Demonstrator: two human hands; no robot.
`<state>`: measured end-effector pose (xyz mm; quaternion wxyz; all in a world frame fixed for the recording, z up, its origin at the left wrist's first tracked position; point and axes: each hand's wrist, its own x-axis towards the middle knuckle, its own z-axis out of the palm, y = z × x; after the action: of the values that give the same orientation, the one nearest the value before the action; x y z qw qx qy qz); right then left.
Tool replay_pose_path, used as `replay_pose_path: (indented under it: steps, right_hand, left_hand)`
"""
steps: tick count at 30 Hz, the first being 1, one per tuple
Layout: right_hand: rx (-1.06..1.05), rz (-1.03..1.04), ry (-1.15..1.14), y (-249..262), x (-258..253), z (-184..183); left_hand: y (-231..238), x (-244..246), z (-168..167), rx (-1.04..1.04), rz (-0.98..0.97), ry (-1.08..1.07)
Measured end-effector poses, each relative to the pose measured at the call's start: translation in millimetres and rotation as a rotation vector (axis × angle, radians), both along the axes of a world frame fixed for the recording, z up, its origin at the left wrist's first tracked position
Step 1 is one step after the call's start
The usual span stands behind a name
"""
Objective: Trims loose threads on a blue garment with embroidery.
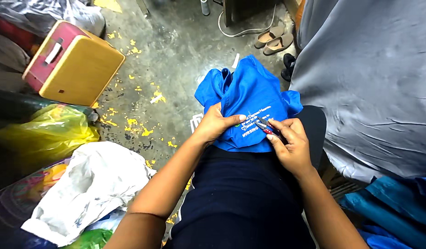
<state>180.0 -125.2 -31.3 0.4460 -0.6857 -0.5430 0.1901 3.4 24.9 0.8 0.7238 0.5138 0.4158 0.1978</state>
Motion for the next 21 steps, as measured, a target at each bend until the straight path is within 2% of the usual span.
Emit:
replay_pose_path:
  steps: [13,21]
  right_hand:
    - [0.079,-0.164,0.046,6.5,-26.0,-0.8]
    - [0.201,-0.168,0.007,12.3,-27.4,-10.1]
  left_hand:
    - [-9.7,2.1,8.7,-0.067,0.106,-0.009]
    - [-9.9,-0.1,7.4,-0.125,0.126,-0.047]
